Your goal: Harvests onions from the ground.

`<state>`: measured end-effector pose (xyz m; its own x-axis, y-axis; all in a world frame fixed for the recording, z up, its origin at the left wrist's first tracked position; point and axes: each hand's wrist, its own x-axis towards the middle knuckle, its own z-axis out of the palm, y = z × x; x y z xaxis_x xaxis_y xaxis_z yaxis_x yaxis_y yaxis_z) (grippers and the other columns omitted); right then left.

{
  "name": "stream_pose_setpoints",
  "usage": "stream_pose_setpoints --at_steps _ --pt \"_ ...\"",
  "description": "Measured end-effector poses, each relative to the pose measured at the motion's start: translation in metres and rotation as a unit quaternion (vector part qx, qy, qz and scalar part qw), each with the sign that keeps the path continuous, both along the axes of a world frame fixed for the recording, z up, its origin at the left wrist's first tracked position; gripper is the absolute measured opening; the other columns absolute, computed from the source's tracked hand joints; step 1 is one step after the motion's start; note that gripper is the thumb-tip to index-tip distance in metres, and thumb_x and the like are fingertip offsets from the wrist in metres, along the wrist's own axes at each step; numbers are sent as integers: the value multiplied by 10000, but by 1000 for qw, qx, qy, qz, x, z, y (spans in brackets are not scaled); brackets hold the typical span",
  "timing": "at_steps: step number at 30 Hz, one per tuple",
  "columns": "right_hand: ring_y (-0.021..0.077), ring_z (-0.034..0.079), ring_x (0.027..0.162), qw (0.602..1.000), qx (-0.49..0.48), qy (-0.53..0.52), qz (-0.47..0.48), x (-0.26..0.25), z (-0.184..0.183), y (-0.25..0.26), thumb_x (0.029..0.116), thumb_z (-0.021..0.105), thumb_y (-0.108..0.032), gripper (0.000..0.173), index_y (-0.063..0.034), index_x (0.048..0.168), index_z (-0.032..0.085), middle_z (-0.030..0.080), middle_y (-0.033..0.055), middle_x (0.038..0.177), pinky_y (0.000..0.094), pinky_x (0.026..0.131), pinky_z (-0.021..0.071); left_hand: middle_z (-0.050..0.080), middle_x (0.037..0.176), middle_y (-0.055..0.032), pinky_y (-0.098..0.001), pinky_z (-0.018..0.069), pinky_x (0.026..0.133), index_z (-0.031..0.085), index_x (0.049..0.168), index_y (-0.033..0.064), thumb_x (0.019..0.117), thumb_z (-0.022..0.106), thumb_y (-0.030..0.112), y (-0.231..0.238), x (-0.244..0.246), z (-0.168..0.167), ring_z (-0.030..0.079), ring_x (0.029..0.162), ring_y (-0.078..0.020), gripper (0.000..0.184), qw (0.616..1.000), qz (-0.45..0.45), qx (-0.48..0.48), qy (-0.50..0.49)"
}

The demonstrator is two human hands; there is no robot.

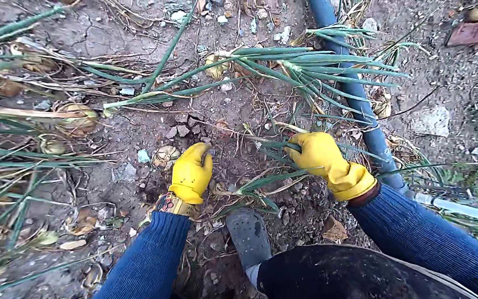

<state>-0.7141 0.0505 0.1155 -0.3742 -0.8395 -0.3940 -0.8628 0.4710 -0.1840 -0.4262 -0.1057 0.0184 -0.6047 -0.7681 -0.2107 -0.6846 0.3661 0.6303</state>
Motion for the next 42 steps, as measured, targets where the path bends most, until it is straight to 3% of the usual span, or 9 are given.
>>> stream_pose_setpoints --at_steps 3,9,17,21,25,30,35,38,42 --pt "293 678 681 1000 -8 19 1 20 -8 -8 883 688 -340 189 -157 847 717 672 64 701 575 604 527 616 1422 -137 -575 481 1084 620 1400 118 1020 580 269 -18 -51 -9 595 1314 -325 411 998 -20 24 -62" --pt "331 686 713 996 79 26 25 47 12 -46 859 662 -316 187 -132 838 683 663 94 722 573 579 509 688 1202 -223 -690 538 821 683 1191 71 973 563 590 -45 -109 -6 684 1067 -449 575 960 -73 64 -262" --pt "340 701 720 996 87 -3 -20 53 -9 -33 860 690 -276 204 -101 965 692 680 108 736 582 618 542 717 1015 -234 -663 531 790 696 1013 57 1077 436 367 -66 -127 -1 698 988 -453 409 927 -232 37 -294" --pt "331 688 692 995 96 -1 28 61 1 -71 841 710 -257 183 -100 928 674 658 101 718 556 573 534 700 896 -217 -684 521 768 703 916 49 1038 512 367 -93 -118 -24 689 914 -437 391 947 -219 84 -219" --pt "345 695 822 988 132 -76 -25 7 -26 -80 862 732 -260 185 -95 942 707 694 130 843 610 687 558 680 831 -219 -689 510 725 677 846 41 1022 550 358 -84 -115 -23 678 849 -441 385 948 -222 90 -210" --pt "375 710 821 986 159 -39 5 54 -14 -94 887 675 -204 208 -85 1057 687 701 155 856 600 660 557 694 855 -208 -664 521 778 693 856 38 1020 558 365 -94 -122 -23 686 882 -421 390 950 -195 113 -215" --pt "312 659 617 998 41 -25 37 50 -36 -87 805 723 -242 148 -108 861 698 646 95 691 548 493 526 689 829 -213 -672 521 766 693 842 34 1009 585 349 -89 -122 -22 684 858 -430 373 946 -207 104 -225" --pt "355 708 817 988 129 -63 55 83 -18 -99 958 633 -153 152 -52 1064 672 698 150 880 572 654 571 705 861 -213 -662 526 795 710 877 39 1020 577 362 -91 -123 -22 694 880 -416 378 946 -190 121 -234" --pt "350 704 844 985 151 -81 -8 47 -19 -114 835 728 -190 176 -71 962 705 701 143 884 603 652 567 711 898 -223 -674 528 820 715 905 32 1019 577 359 -79 -118 -20 696 916 -432 373 948 -169 124 -238"
